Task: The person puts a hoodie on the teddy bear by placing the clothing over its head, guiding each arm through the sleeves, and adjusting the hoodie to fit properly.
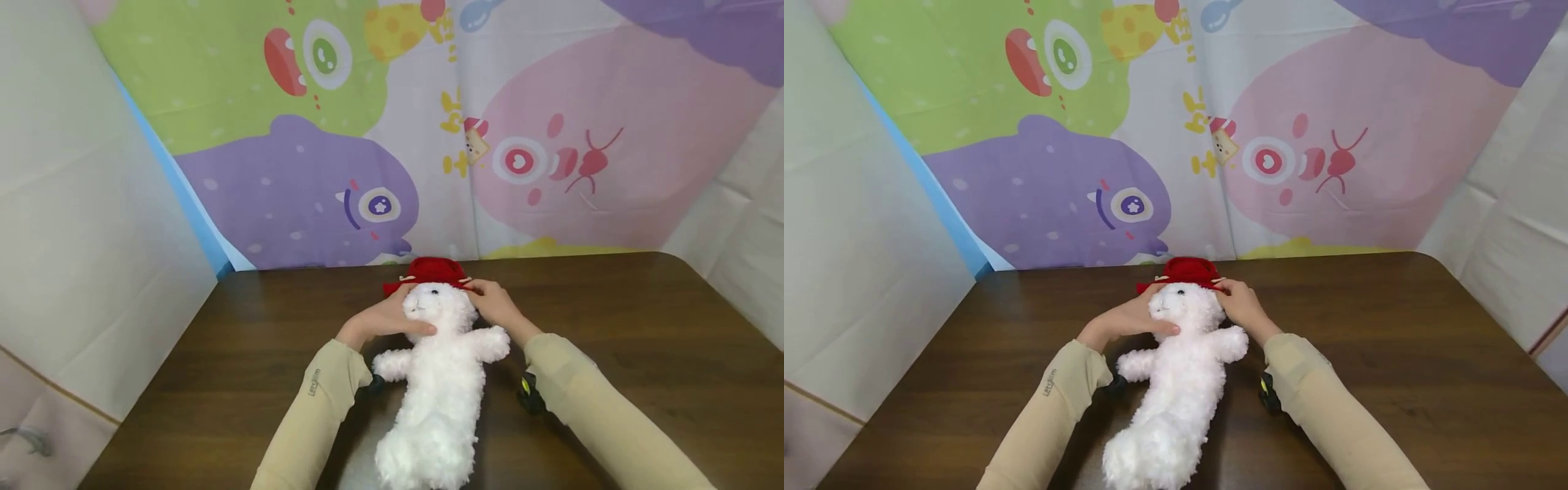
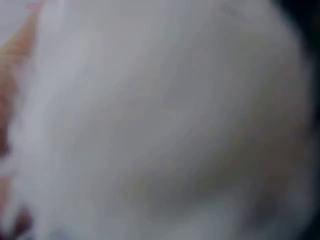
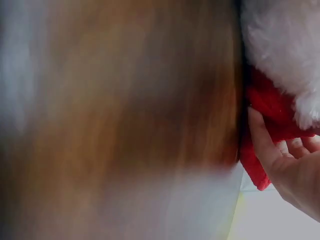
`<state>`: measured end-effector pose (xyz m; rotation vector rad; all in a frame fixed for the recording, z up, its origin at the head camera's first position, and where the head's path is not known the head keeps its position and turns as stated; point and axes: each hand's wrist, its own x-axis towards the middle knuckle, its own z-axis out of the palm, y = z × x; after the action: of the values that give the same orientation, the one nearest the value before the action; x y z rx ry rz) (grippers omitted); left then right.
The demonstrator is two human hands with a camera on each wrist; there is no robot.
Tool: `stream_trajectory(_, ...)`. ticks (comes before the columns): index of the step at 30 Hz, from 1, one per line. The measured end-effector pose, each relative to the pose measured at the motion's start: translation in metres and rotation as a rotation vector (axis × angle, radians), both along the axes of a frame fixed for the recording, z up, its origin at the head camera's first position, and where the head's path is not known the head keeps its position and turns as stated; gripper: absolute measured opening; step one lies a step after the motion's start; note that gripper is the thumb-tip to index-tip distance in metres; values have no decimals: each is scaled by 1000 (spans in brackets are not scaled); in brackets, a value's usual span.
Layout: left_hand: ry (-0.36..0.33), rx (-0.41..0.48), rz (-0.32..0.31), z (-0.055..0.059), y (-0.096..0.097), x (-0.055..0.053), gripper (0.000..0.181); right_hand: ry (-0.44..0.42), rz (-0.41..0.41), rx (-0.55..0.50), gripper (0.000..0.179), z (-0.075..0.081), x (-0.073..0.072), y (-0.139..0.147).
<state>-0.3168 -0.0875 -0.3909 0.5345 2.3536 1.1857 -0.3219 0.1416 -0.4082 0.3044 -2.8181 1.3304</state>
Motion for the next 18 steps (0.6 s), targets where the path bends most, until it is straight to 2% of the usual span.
stream_trajectory(5,22,75,103,-8,6,5,92,-49,12,-67,35,3,5,-2)
stream_trajectory(12,2,180,231,-14,11,12,93,-197,-1,-219,49,10,15,-3)
stream_trajectory(15,-3,229,269,-18,13,15,91,-221,27,-298,57,9,19,-2)
stream_trajectory(18,-2,323,284,-22,13,17,82,-237,68,-362,60,7,20,2)
